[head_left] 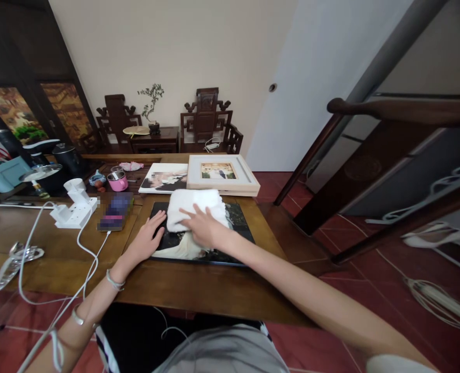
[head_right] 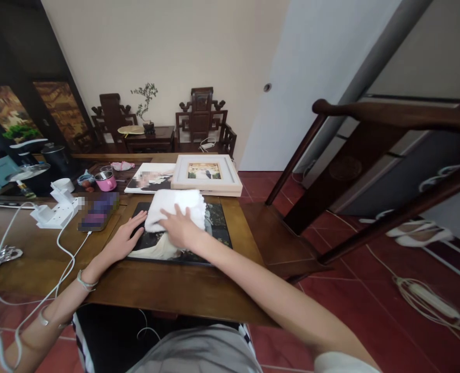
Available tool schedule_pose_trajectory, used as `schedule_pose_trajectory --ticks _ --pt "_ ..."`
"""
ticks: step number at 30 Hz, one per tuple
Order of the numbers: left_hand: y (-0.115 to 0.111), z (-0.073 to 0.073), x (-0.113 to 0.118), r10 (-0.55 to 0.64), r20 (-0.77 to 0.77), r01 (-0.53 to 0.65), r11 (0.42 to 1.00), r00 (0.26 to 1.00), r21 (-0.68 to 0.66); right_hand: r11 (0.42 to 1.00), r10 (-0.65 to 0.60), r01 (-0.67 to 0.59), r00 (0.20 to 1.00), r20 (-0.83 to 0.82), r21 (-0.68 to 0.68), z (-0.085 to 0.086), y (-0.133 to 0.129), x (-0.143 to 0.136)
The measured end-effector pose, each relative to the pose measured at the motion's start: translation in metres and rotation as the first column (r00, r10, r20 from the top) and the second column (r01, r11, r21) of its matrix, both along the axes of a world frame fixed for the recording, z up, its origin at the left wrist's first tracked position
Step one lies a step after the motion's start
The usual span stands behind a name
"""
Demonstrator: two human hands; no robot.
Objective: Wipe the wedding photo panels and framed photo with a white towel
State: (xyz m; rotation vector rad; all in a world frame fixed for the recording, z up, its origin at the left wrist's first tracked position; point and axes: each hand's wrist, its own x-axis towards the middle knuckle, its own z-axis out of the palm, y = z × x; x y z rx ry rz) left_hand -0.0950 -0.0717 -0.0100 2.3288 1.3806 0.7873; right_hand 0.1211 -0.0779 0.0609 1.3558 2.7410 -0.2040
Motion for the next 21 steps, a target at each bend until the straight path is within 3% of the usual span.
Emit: schedule_pose_trajectory --ticks 3,6,9,14,16,19,21 --pt "0.000 0.000 0.000 0.004 0.003 -0.004 1.000 1.000 0.002 0.999 -0.012 0.013 1.000 -0.022 0.037 -0.002 0.028 -0.002" --pt "0.000 -0.001 0.000 0.005 0.001 -0.005 1.000 1.000 0.000 0.998 -0.014 0.015 1.000 -0.013 0.063 -0.006 0.028 -0.003" --pt "0.000 -0.001 0.000 0.006 -0.009 -0.006 1.000 1.000 -0.006 0.997 0.001 -0.003 1.000 0.016 0.081 -0.010 0.002 -0.003" --pt "-0.002 0.002 0.001 0.002 -0.011 -0.003 1.000 1.000 -0.020 0.994 0.066 -0.068 0.997 0.026 0.085 -0.014 -0.070 -0.001" --pt "-0.002 0.003 0.001 0.000 -0.012 -0.001 1.000 1.000 -0.019 0.995 0.095 -0.096 0.995 0.033 0.029 -0.014 -0.095 0.001" --pt "-0.002 0.004 0.001 0.001 -0.013 -0.001 1.000 1.000 -0.016 0.987 0.142 -0.138 0.989 0.048 -0.083 -0.011 -0.114 0.006" --pt "-0.002 0.003 0.001 0.001 -0.015 -0.001 1.000 1.000 -0.017 0.986 0.146 -0.142 0.989 0.037 -0.085 -0.009 -0.114 0.009"
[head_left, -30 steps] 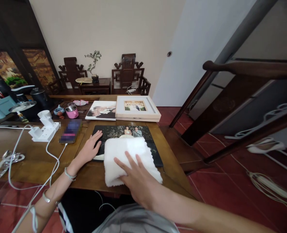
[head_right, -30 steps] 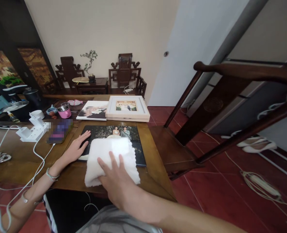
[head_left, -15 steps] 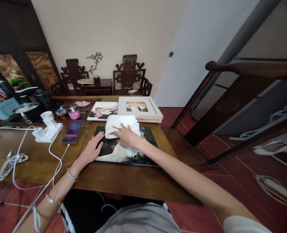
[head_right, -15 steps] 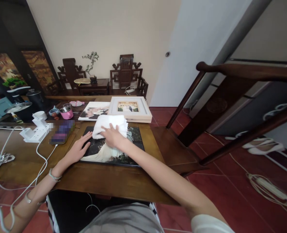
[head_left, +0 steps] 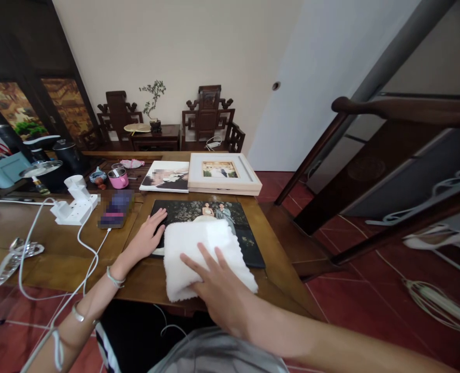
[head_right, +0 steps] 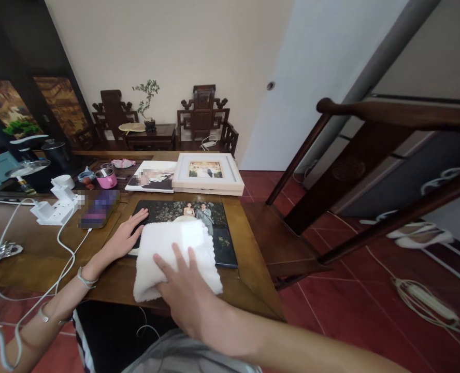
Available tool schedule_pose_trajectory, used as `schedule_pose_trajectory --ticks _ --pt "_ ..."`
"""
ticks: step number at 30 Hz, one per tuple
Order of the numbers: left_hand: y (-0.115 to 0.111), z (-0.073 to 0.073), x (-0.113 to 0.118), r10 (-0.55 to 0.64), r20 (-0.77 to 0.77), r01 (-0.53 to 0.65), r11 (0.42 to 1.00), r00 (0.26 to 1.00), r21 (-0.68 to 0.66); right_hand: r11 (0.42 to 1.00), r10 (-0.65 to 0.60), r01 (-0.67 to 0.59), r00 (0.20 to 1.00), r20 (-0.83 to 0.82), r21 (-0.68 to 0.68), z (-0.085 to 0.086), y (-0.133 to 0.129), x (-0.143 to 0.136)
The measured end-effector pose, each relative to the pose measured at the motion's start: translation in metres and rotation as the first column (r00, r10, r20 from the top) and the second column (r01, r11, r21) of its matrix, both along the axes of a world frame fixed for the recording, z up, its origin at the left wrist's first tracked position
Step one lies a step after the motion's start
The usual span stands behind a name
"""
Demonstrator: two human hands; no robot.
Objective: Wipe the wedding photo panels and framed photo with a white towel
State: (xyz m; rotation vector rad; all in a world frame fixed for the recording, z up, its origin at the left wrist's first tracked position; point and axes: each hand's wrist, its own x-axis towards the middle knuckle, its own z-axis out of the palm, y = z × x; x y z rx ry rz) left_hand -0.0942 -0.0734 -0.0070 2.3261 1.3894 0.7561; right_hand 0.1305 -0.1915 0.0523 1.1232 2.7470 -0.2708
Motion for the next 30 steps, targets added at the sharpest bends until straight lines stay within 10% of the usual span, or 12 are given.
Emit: schedule_pose_trajectory --ticks 11,22,30 --pt "-0.006 0.002 0.001 -0.008 0.134 0.013 0.999 0.991 -0.033 0.951 -0.212 0.216 0.976 -0.044 0.223 -0.007 0.095 -0.021" --pt "-0.008 0.006 -0.003 0.000 0.299 -0.022 0.997 0.954 0.069 0.957 0.233 -0.208 0.967 -0.108 0.202 -0.012 0.031 -0.017" --pt "-0.001 -0.001 0.001 0.013 0.041 -0.014 0.999 0.999 0.040 1.000 0.017 -0.012 0.981 -0.191 0.026 0.003 0.049 0.037"
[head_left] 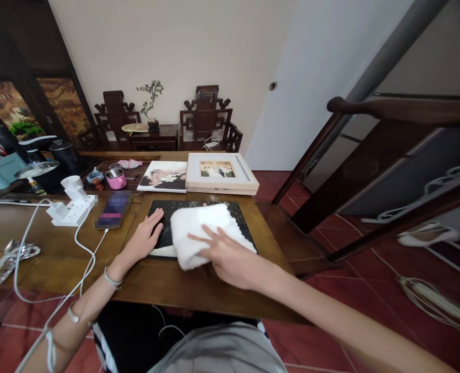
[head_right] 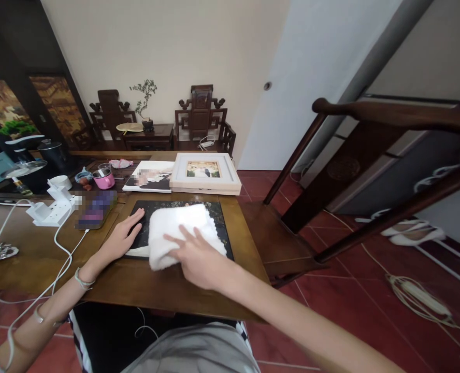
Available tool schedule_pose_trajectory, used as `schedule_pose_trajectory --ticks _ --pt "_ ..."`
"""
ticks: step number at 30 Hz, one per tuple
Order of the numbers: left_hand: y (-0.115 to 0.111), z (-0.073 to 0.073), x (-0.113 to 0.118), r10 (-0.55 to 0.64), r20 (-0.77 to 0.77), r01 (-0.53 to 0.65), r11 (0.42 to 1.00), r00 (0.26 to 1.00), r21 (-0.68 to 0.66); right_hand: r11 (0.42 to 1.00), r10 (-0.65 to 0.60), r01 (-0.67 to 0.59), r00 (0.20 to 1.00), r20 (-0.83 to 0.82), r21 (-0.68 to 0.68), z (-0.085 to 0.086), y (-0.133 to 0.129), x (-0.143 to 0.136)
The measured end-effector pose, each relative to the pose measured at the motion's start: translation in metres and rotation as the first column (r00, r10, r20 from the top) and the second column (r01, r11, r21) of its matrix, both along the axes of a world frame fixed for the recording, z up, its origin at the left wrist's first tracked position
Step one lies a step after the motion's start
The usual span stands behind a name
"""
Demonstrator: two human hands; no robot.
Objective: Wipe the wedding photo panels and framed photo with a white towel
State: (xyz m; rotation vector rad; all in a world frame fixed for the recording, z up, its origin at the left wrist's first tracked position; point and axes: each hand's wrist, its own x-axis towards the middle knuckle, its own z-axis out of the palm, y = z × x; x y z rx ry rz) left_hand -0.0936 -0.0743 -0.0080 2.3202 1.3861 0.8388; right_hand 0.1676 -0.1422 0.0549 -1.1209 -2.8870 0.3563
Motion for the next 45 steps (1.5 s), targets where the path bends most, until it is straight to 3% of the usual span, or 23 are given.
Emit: schedule_pose_trajectory --ticks 4,8,11,14,18,24,27,30,34,37,40,45 --pt "0.001 0.000 0.000 -0.008 -0.037 0.009 1.000 0.999 0.021 0.994 -0.105 0.105 0.992 -0.069 -0.002 0.006 0.048 -0.010" --pt "0.002 0.000 -0.002 0.000 -0.047 0.003 0.998 0.999 0.061 0.998 -0.064 0.068 0.988 -0.137 0.020 0.013 0.090 -0.053" --pt "0.003 -0.002 -0.003 0.025 -0.044 -0.022 0.996 0.999 0.083 0.997 -0.060 0.065 0.989 -0.134 0.036 0.016 0.106 -0.086" --pt "0.004 -0.003 -0.003 0.034 -0.043 -0.030 0.996 0.998 0.087 0.995 -0.085 0.091 0.989 -0.124 0.038 0.016 0.108 -0.097" --pt "0.003 -0.001 -0.002 0.015 -0.031 -0.012 0.997 0.999 0.078 0.993 -0.100 0.106 0.988 -0.116 0.046 0.008 0.101 -0.065" --pt "0.001 0.000 -0.001 0.010 0.000 -0.010 0.998 1.000 0.062 0.975 -0.203 0.210 0.975 -0.095 0.074 -0.006 0.090 0.035" --pt "0.001 0.000 -0.001 0.016 0.017 -0.017 0.997 1.000 0.073 0.954 -0.272 0.277 0.960 -0.063 0.110 -0.010 0.074 0.068" --pt "0.001 0.002 -0.001 0.017 0.033 -0.019 0.997 0.999 0.081 0.962 -0.243 0.246 0.969 -0.036 0.119 -0.016 0.039 0.076" --pt "0.001 0.002 0.000 0.022 0.021 -0.024 0.997 1.000 0.071 0.982 -0.166 0.166 0.986 -0.010 0.093 -0.021 -0.026 0.064" --pt "0.001 0.002 0.000 0.027 0.009 -0.028 0.997 1.000 0.067 0.992 -0.106 0.105 0.994 0.002 0.064 -0.020 -0.056 0.058" --pt "0.001 0.002 0.000 0.022 0.012 -0.023 0.997 1.000 0.067 0.995 -0.089 0.088 0.996 0.011 0.045 -0.016 -0.049 0.057" --pt "0.000 0.003 -0.001 0.017 0.024 -0.019 0.997 1.000 0.075 0.987 -0.125 0.131 0.990 -0.061 0.092 -0.014 0.023 0.063"
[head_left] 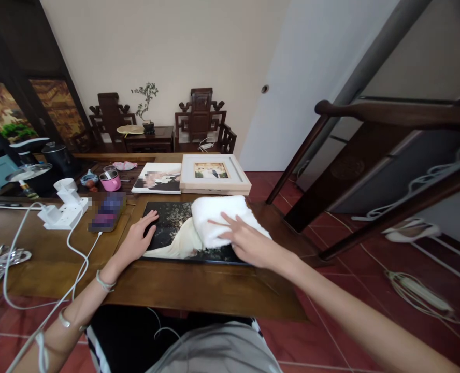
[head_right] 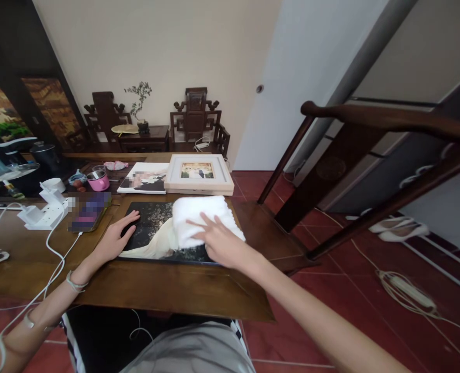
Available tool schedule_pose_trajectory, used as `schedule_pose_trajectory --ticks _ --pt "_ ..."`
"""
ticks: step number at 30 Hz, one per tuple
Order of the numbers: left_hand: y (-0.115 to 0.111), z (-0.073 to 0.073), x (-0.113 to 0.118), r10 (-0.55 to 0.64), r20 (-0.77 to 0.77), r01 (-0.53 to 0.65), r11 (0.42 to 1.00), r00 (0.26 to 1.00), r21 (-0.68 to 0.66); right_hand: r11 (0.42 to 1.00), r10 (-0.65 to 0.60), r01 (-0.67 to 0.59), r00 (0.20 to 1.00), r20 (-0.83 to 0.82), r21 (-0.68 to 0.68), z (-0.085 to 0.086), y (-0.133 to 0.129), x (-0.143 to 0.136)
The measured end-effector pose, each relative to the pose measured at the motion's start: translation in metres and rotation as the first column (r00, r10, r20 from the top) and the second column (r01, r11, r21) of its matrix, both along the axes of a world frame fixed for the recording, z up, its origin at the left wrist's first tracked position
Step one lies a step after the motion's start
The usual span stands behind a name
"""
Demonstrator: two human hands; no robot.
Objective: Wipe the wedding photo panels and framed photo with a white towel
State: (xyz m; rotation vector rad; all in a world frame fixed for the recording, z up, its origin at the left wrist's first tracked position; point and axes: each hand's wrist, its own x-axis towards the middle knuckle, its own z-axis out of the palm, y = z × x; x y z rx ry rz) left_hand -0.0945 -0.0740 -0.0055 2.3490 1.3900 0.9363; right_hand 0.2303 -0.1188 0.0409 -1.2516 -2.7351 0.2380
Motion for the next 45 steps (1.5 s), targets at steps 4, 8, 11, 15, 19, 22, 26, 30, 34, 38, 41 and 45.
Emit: schedule_pose_trajectory --ticks 4,8,11,15,19,22,26,30,34,38,41,45 --pt "0.000 0.001 0.000 -0.001 0.004 0.001 1.000 1.000 -0.010 0.999 -0.037 0.037 0.999 0.026 0.023 0.000 0.053 0.003" --pt "0.000 0.000 -0.001 0.003 0.014 -0.002 1.000 1.000 -0.012 0.997 -0.073 0.072 0.996 0.053 0.026 0.003 0.069 0.000" --pt "0.001 -0.002 -0.001 0.007 0.010 -0.007 1.000 1.000 -0.004 0.996 -0.087 0.086 0.995 0.049 0.022 0.003 0.052 -0.005" --pt "0.002 -0.002 -0.001 0.006 -0.001 -0.006 1.000 1.000 0.003 0.998 -0.060 0.061 0.997 0.054 -0.005 0.000 -0.003 -0.007" --pt "0.001 -0.002 0.000 0.008 -0.006 -0.008 1.000 1.000 0.000 0.999 -0.010 0.012 0.998 0.054 -0.043 -0.004 -0.065 -0.004" --pt "0.001 -0.001 0.000 0.002 -0.005 -0.002 1.000 1.000 0.003 0.998 0.033 -0.031 0.999 0.028 -0.046 -0.007 -0.090 -0.003" --pt "0.001 0.000 -0.001 -0.004 -0.008 0.004 1.000 1.000 -0.002 0.999 0.012 -0.011 1.000 0.020 -0.046 -0.007 -0.076 -0.006" --pt "0.001 0.001 -0.002 -0.008 -0.005 0.008 1.000 1.000 -0.009 0.999 -0.037 0.037 0.999 0.005 -0.011 -0.002 -0.021 -0.013" --pt "0.001 0.000 -0.002 -0.002 0.000 0.002 1.000 1.000 -0.005 0.996 -0.088 0.087 0.993 0.079 0.022 0.003 0.032 -0.021" --pt "0.001 -0.001 -0.001 0.007 -0.007 -0.007 1.000 1.000 -0.001 0.992 -0.100 0.090 0.988 0.116 0.086 0.002 0.047 -0.027" --pt "0.001 -0.001 0.000 0.010 -0.007 -0.010 1.000 1.000 0.003 0.991 -0.091 0.080 0.990 0.107 0.107 -0.002 0.028 -0.027" --pt "0.001 -0.001 0.000 0.007 -0.008 -0.007 1.000 1.000 0.004 0.996 -0.041 0.034 0.996 0.085 0.086 -0.006 -0.024 -0.022"
